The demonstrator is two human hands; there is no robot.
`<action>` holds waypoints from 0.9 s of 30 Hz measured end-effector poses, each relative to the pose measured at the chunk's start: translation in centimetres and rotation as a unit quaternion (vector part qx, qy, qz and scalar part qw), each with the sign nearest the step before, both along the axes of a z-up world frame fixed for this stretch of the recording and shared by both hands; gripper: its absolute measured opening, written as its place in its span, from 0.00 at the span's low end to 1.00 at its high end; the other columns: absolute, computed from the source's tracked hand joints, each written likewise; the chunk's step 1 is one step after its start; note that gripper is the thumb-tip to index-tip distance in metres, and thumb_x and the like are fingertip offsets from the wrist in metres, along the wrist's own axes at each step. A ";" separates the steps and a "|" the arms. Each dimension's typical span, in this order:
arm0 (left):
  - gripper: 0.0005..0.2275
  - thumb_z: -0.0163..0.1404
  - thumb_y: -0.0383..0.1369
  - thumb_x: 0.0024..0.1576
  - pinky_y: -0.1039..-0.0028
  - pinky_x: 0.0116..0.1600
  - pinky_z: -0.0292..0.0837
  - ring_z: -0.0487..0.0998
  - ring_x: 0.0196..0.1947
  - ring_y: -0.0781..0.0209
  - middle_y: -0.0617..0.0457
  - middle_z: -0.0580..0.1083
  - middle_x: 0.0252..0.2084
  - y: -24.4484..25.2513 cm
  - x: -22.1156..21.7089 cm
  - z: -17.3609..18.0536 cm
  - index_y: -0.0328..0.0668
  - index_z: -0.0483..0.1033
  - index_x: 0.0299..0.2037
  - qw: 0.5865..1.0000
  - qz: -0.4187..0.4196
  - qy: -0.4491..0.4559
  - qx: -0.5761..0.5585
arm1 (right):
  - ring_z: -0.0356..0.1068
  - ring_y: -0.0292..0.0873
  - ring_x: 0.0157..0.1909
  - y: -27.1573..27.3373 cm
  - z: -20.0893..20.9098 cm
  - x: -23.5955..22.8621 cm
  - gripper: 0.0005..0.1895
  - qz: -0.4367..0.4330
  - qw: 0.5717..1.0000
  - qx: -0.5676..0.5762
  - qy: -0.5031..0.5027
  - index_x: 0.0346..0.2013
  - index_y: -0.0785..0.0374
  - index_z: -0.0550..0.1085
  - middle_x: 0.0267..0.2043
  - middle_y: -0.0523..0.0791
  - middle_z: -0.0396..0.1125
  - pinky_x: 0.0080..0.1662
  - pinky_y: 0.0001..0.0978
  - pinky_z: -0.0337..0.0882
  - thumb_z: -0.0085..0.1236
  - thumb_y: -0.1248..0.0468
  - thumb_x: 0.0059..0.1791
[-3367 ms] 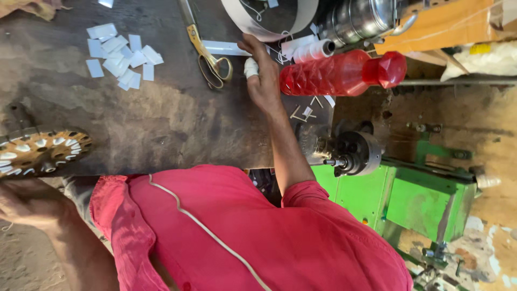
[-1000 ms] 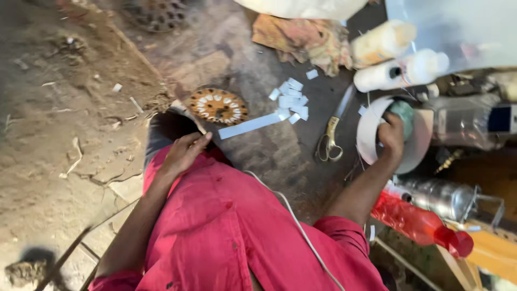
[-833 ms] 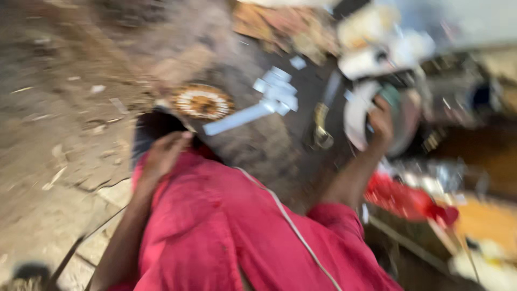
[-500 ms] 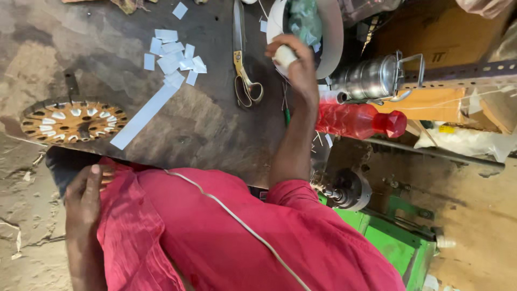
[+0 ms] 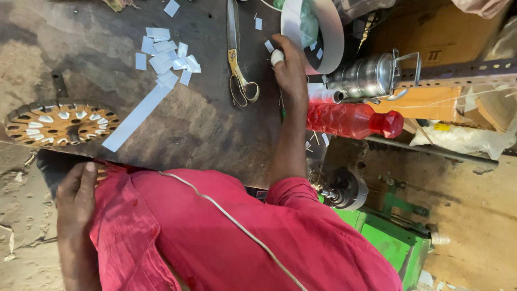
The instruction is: The person inserts small white rectangular pieces into the slots of a circular wooden object. They use scissors to cut a strip of white material into smaller pieces and continue placing them into the wooden object.
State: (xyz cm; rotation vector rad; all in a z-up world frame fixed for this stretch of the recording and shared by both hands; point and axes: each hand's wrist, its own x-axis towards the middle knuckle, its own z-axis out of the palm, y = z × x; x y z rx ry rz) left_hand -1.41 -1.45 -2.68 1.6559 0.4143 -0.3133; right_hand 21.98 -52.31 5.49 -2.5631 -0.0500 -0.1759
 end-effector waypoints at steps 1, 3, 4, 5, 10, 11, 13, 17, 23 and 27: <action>0.18 0.44 0.42 0.73 0.73 0.52 0.70 0.76 0.44 0.61 0.48 0.78 0.43 0.0 -0.3 -0.1 0.30 0.77 0.51 1.000 -0.001 -0.004 0.003 | 0.67 0.59 0.65 0.8 -0.4 -0.1 0.26 0.002 1.000 -0.030 0.002 0.61 0.64 0.71 0.61 0.57 0.69 0.68 0.46 0.64 0.48 0.74 0.47; 0.17 0.45 0.41 0.73 0.73 0.52 0.70 0.76 0.45 0.61 0.48 0.78 0.43 0.0 -0.8 -0.3 0.30 0.77 0.51 1.000 0.003 0.001 0.013 | 0.64 0.63 0.64 2.4 -0.7 -1.3 0.32 0.008 0.996 -0.088 0.004 0.63 0.66 0.68 0.60 0.60 0.66 0.67 0.50 0.61 0.48 0.75 0.43; 0.17 0.45 0.41 0.73 0.73 0.53 0.70 0.77 0.44 0.62 0.48 0.78 0.43 0.0 -1.0 -0.3 0.30 0.77 0.51 1.000 0.008 0.010 0.018 | 0.64 0.62 0.65 3.1 -0.6 -2.2 0.30 -0.002 0.995 -0.096 0.015 0.64 0.65 0.68 0.61 0.59 0.67 0.66 0.51 0.61 0.49 0.75 0.45; 0.17 0.46 0.40 0.72 0.73 0.53 0.70 0.77 0.44 0.62 0.47 0.78 0.43 0.0 -1.1 -0.2 0.30 0.77 0.51 0.999 0.012 0.019 0.025 | 0.64 0.61 0.65 3.5 -0.3 -3.4 0.29 -0.014 0.994 -0.103 0.027 0.65 0.64 0.67 0.61 0.58 0.67 0.66 0.51 0.61 0.50 0.74 0.47; 0.14 0.51 0.40 0.67 0.73 0.52 0.71 0.77 0.44 0.62 0.49 0.78 0.42 -0.2 -0.4 0.9 0.34 0.78 0.49 1.000 0.020 -0.017 0.009 | 0.65 0.64 0.59 6.4 1.8 -11.1 0.32 -0.012 0.973 -0.219 0.073 0.66 0.66 0.65 0.56 0.60 0.68 0.58 0.57 0.63 0.57 0.70 0.47; 0.13 0.53 0.40 0.64 0.72 0.49 0.74 0.80 0.43 0.62 0.51 0.80 0.42 -0.1 -0.2 1.3 0.38 0.79 0.47 0.998 0.018 -0.002 0.059 | 0.66 0.64 0.57 7.4 2.3 -13.4 0.36 -0.016 0.968 -0.225 0.108 0.66 0.66 0.65 0.55 0.60 0.68 0.55 0.57 0.64 0.58 0.67 0.42; 0.12 0.57 0.40 0.60 0.69 0.42 0.78 0.82 0.37 0.58 0.48 0.79 0.39 -0.6 0.2 2.0 0.38 0.80 0.41 0.983 0.013 -0.111 0.144 | 0.69 0.62 0.52 9.8 3.4 -17.6 0.34 0.046 0.951 -0.303 0.049 0.62 0.66 0.69 0.49 0.58 0.71 0.53 0.59 0.64 0.63 0.60 0.43; 0.07 0.59 0.35 0.54 0.61 0.40 0.75 0.79 0.35 0.48 0.48 0.76 0.33 -2.2 1.3 4.9 0.42 0.79 0.33 0.894 -0.053 -0.326 0.304 | 0.65 0.57 0.63 15.3 4.9 -19.8 0.28 0.176 0.951 -0.221 0.123 0.54 0.56 0.73 0.59 0.51 0.69 0.59 0.56 0.62 0.60 0.63 0.38; 0.10 0.58 0.34 0.51 0.58 0.49 0.75 0.78 0.46 0.46 0.47 0.77 0.42 -6.7 5.0 6.4 0.43 0.76 0.40 0.843 -0.169 -0.464 0.215 | 0.62 0.64 0.63 19.2 -1.5 -15.5 0.33 0.385 0.916 -0.105 -0.038 0.61 0.67 0.67 0.59 0.58 0.67 0.59 0.61 0.60 0.61 0.59 0.43; 0.26 0.60 0.33 0.46 0.54 0.54 0.72 0.75 0.52 0.42 0.44 0.75 0.47 -8.7 6.9 3.5 0.49 0.70 0.58 0.797 -0.284 -0.484 0.222 | 0.67 0.61 0.59 17.7 -7.5 -11.9 0.33 0.445 0.893 -0.030 -0.056 0.58 0.64 0.69 0.57 0.56 0.69 0.57 0.52 0.67 0.62 0.57 0.40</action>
